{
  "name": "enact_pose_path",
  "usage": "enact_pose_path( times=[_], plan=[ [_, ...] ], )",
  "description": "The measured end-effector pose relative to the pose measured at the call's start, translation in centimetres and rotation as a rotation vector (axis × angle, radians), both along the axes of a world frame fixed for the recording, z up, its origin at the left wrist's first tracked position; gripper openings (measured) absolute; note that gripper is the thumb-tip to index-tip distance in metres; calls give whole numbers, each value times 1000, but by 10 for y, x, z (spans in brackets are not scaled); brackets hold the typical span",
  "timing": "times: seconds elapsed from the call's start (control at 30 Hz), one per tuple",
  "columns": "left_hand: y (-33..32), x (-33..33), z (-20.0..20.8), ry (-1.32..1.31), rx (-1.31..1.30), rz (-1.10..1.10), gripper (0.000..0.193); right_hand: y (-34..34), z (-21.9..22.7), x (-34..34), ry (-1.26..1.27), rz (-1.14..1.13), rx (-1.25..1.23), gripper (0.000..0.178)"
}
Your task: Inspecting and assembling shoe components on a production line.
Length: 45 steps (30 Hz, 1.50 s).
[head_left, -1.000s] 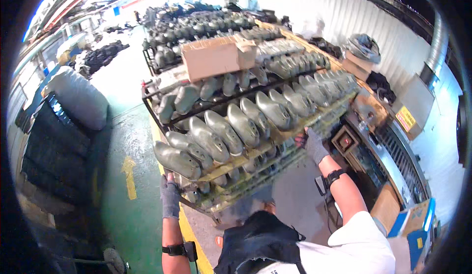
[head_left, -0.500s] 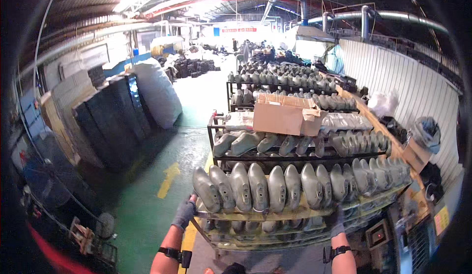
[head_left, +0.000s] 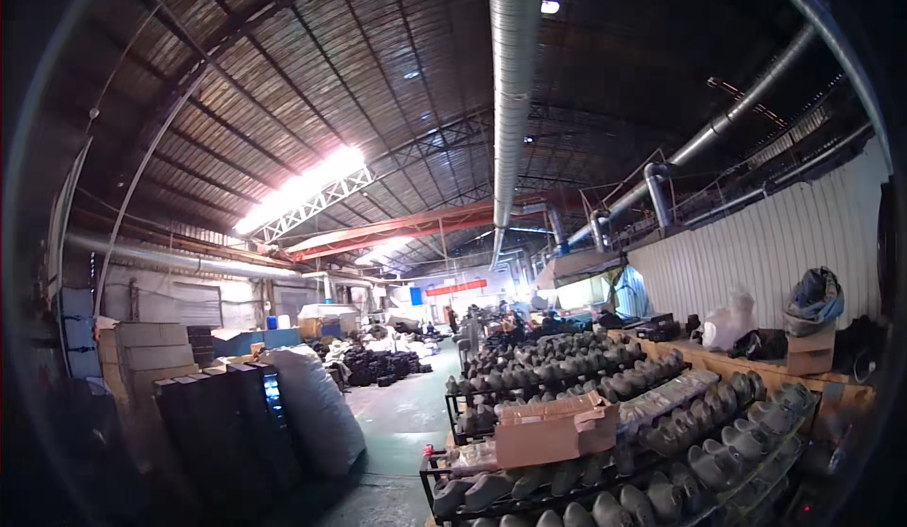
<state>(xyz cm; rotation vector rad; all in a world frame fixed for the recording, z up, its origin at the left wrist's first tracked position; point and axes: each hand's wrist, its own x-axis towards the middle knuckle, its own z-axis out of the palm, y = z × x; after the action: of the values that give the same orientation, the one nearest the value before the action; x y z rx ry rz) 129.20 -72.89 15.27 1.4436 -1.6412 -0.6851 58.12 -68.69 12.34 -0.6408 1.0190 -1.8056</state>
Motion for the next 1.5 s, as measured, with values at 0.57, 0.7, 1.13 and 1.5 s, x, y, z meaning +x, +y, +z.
enact_pose_path(
  times=[0.57, 0.7, 1.13, 1.5],
  plan=[
    [75, -76, 136, 539, 157, 43, 45, 0, 38, 16, -90, -15, -102, 51],
    [80, -79, 149, 538, 114, 13, 45, -1, 42, 18, -103, -12, -123, 51],
    [94, -85, 179, 518, 27, -28, 47, -10, 56, 21, -150, 3, -184, 50],
    [87, -86, 182, 497, 24, 7, 48, -14, 59, 20, -165, -10, -172, 50]
  ],
)
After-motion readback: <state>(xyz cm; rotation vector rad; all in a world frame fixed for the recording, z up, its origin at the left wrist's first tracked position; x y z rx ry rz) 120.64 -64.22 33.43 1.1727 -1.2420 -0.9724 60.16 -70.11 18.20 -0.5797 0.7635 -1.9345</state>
